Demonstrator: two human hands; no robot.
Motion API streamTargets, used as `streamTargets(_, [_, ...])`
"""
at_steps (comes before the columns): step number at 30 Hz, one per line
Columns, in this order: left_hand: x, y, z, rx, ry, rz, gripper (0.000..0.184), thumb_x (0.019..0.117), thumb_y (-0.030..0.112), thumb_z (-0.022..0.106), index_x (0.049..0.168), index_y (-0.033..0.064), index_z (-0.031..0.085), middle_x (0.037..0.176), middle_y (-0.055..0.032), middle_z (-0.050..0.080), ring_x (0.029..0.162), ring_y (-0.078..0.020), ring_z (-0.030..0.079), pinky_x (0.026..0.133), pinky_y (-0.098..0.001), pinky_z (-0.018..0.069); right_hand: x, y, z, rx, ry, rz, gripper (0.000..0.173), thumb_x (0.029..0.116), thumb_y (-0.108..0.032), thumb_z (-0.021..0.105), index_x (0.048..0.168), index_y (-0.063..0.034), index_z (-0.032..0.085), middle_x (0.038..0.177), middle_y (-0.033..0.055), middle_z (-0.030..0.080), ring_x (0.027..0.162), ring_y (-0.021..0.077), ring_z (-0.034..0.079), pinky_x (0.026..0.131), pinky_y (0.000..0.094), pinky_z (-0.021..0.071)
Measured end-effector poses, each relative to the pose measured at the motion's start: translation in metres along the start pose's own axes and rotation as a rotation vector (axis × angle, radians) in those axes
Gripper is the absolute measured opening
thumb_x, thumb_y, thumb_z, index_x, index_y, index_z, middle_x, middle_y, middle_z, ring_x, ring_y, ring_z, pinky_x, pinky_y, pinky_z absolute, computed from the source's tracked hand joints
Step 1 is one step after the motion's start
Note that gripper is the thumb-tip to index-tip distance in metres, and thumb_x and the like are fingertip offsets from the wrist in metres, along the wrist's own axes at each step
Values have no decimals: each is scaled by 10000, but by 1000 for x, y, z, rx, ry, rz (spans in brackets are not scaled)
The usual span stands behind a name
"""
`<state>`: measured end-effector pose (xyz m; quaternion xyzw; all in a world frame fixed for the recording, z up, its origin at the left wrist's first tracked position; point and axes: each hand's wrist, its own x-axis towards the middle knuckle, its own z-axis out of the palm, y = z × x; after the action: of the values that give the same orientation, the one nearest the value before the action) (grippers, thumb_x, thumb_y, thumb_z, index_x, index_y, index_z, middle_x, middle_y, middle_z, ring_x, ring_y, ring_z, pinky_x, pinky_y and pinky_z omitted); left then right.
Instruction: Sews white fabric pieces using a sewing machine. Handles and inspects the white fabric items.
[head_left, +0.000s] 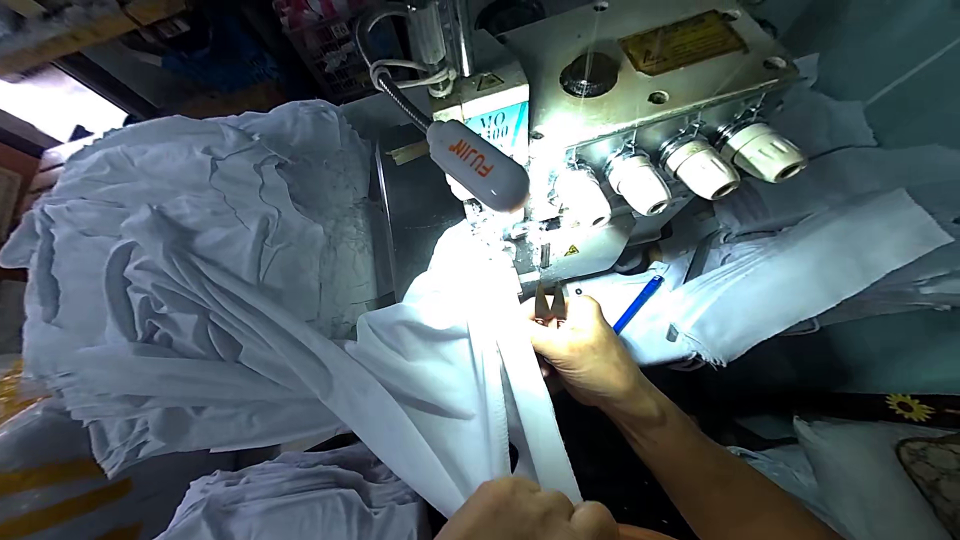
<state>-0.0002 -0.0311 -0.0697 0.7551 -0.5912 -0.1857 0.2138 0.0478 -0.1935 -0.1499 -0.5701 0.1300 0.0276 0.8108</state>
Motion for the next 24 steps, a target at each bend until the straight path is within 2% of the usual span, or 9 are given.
streamTargets(5, [3, -14, -5, 37, 37, 25, 248, 980, 123, 509, 755, 89, 608, 677, -61, 531, 508, -204, 492, 431, -336, 351, 3, 0, 0, -15, -15, 6, 191, 874, 33, 643, 722, -81, 630, 549, -26, 578, 420, 11, 498, 402, 156, 421])
streamTargets(12, [9, -34, -12, 181, 138, 18, 243, 958, 123, 522, 724, 113, 585, 678, -31, 517, 487, -163, 463, 399, -301, 323, 4, 1, 0, 0, -27, 0, 189, 868, 28, 636, 715, -83, 621, 536, -27, 565, 418, 16, 502, 403, 162, 431])
streamTargets(18, [21, -45, -19, 302, 181, -11, 234, 938, 119, 514, 712, 113, 573, 654, -19, 495, 481, -155, 461, 393, -296, 304, 2, -3, 3, 19, 69, -16, 194, 815, 87, 652, 714, -78, 636, 532, -20, 572, 415, 18, 502, 404, 159, 434])
streamTargets(24, [22, -51, -17, 339, 199, -29, 239, 937, 129, 519, 705, 115, 571, 655, -18, 489, 482, -152, 457, 395, -295, 303, 3, -2, 6, 76, 89, -21, 171, 831, 77, 667, 732, -60, 645, 562, -4, 588, 424, 33, 516, 407, 170, 456])
